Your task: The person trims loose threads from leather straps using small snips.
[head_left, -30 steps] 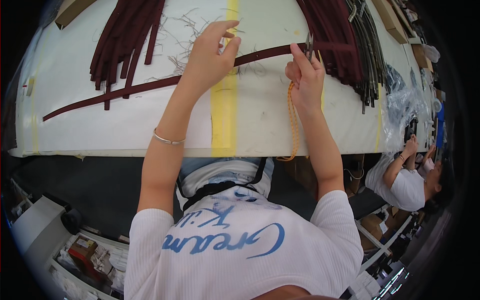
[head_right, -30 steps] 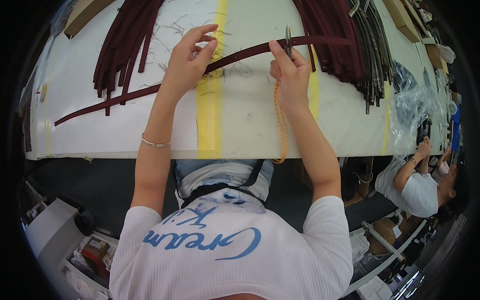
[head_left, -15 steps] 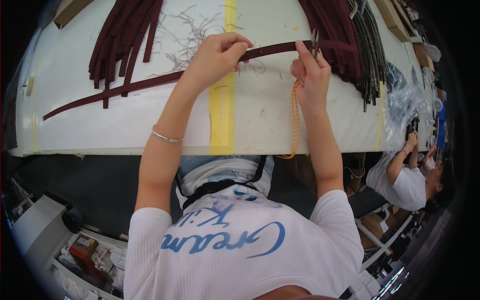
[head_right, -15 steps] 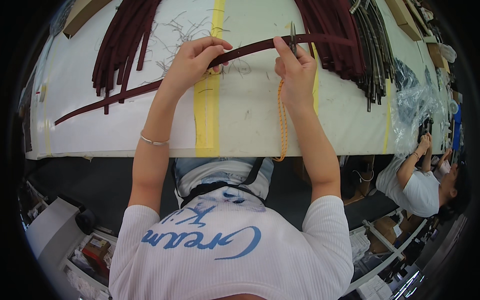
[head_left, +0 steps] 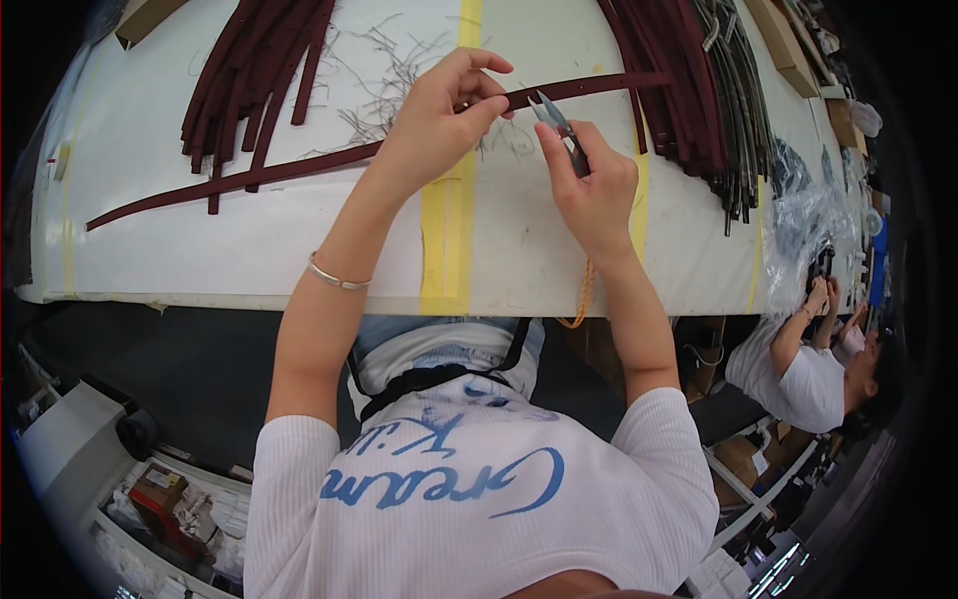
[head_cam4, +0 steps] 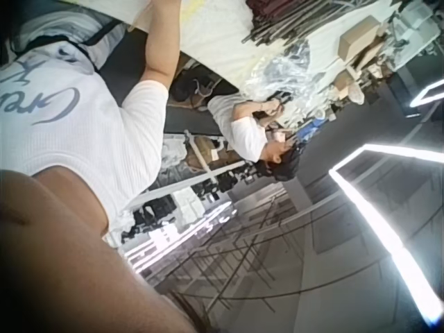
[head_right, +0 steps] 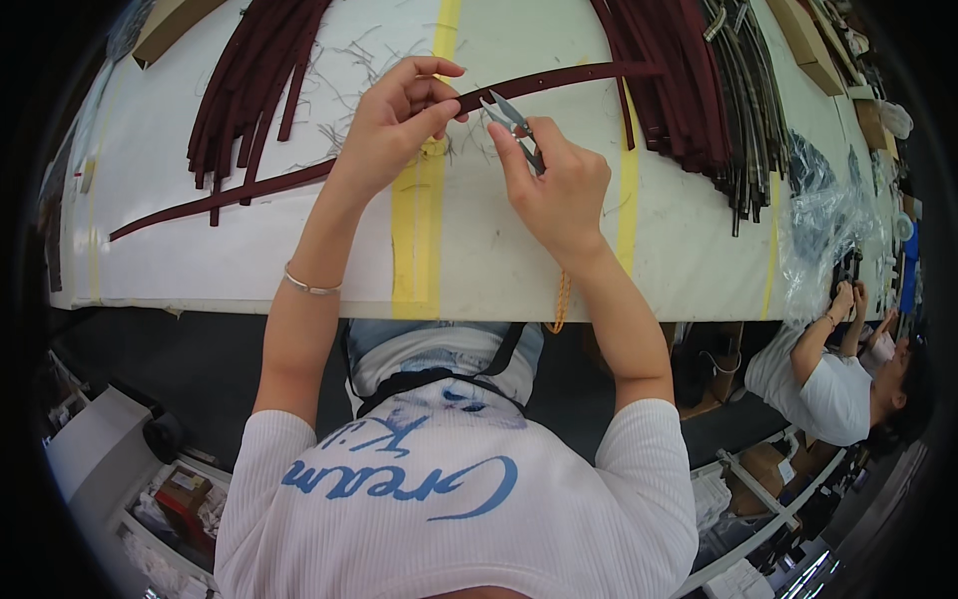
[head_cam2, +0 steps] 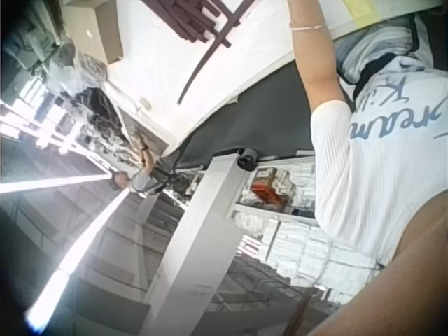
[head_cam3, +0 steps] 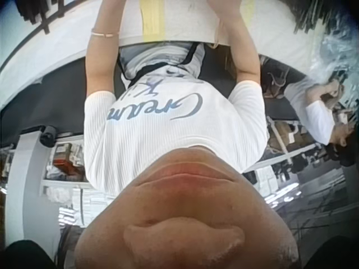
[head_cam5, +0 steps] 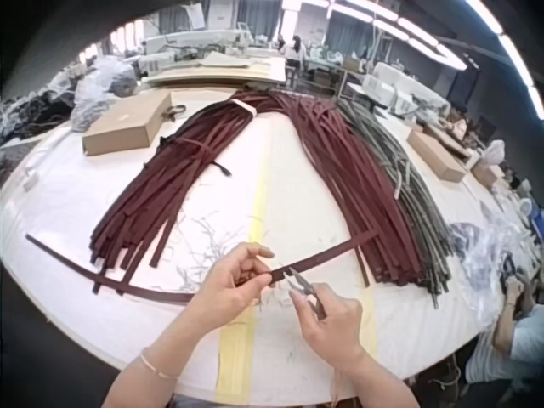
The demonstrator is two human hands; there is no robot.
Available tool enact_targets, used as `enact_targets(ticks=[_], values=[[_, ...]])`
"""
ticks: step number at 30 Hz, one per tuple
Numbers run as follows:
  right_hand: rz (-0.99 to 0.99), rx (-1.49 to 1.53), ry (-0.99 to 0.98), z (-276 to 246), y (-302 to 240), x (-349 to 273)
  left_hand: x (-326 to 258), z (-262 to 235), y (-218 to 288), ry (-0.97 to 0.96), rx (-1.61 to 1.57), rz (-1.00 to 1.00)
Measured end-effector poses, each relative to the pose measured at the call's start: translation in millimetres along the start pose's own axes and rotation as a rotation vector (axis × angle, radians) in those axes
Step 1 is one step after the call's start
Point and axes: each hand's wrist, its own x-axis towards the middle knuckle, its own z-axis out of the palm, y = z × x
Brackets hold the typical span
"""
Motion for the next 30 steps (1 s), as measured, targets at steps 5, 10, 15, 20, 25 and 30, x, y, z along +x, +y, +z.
enact_targets(ticks=[5, 10, 15, 20, 25, 30], values=[[-0.045, -0.046, 0.008, -0.8, 1.3, 1.2, 0.5, 0.8, 1.4, -0.012, -0.054, -0.031], [-0.003, -0.015, -0.017, -1.3, 1.3, 0.6, 0.3, 1.0, 0.0, -0.014, -0.120, -0.037], [-0.037, -0.010, 0.011, -1.3, -0.2, -0.6, 1.0, 0.6, 0.3, 0.001, -0.117, -0.027], [-0.071, -0.098, 0.019, 0.1, -0.9, -1.4, 0.5, 1.4, -0.4, -0.009, -0.115, -0.018], [-0.046, -0.054, 0.042, 1.2, -0.1, -1.5, 0.0, 2.6, -0.5, 0.023, -0.138, -0.017], [-0.086, -0.054, 0.070, 0.7, -2.5, -1.4, -0.4, 2.4, 4.7, -0.011, -0.137, -0.028]])
